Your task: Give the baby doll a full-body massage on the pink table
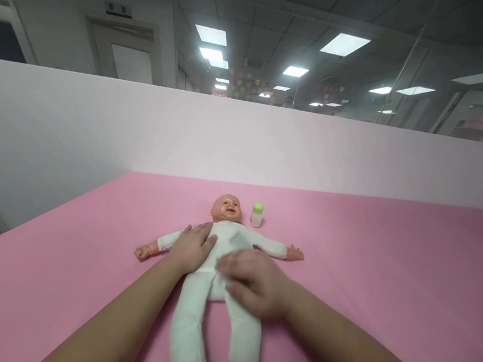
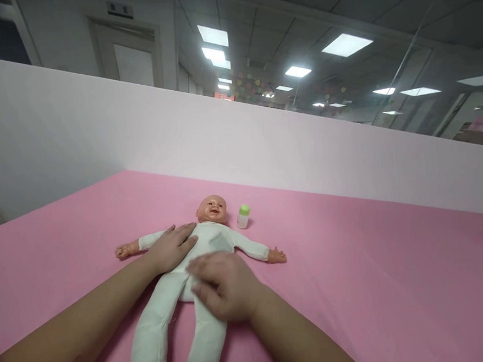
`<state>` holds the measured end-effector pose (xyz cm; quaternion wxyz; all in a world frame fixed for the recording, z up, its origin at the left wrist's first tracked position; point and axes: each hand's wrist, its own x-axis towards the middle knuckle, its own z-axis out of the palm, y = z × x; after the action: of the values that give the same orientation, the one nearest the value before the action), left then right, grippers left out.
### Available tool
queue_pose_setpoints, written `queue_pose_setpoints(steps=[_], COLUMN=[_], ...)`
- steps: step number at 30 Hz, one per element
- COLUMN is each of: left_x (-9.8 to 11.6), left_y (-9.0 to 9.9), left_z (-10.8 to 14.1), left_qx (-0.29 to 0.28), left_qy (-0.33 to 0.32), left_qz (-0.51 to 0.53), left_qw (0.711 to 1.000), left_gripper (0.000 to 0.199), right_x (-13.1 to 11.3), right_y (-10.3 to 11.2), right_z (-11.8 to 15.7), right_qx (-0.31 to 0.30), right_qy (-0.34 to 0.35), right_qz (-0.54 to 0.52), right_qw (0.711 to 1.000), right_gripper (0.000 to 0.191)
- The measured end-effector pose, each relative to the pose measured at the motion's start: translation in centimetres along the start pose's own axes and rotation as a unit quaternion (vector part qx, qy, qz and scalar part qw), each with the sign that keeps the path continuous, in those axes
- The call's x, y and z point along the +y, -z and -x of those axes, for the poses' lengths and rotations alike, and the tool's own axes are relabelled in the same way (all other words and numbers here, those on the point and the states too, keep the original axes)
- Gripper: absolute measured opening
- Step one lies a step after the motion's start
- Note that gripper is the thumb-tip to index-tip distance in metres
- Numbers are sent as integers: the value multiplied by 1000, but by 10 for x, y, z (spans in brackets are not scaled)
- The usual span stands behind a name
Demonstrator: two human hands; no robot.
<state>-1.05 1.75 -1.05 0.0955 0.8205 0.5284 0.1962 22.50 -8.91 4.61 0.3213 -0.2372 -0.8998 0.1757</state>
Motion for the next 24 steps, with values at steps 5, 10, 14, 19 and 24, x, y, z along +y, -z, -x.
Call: queue_pose_setpoints(steps=[5, 10, 14, 19, 24], left_x=[-1, 1, 1, 5, 2], left_y=[-2, -3, -4, -2, 10], left_z=[0, -1, -2, 0, 6], left_qx=[3, -8, -12, -10, -7], left_qy=[-5, -9, -7, 1, 15], left_qz=[5, 0, -9, -3, -5], left_qw=[1000, 1000, 1000, 1000, 1000], left_gripper=[72, 72, 72, 72, 68], right_x=[-5, 33, 57, 78, 75], right_y=[-13, -12, -7, 4, 23], right_z=[-3, -8, -12, -7, 4], right_qx=[-4, 46, -24, -59, -27], right_qy=[38, -39, -90, -198, -284], right_qz=[-137, -66, 55, 144, 147], right_qw=[990, 996, 994, 968, 947], right_gripper=[31, 35, 45, 63, 58])
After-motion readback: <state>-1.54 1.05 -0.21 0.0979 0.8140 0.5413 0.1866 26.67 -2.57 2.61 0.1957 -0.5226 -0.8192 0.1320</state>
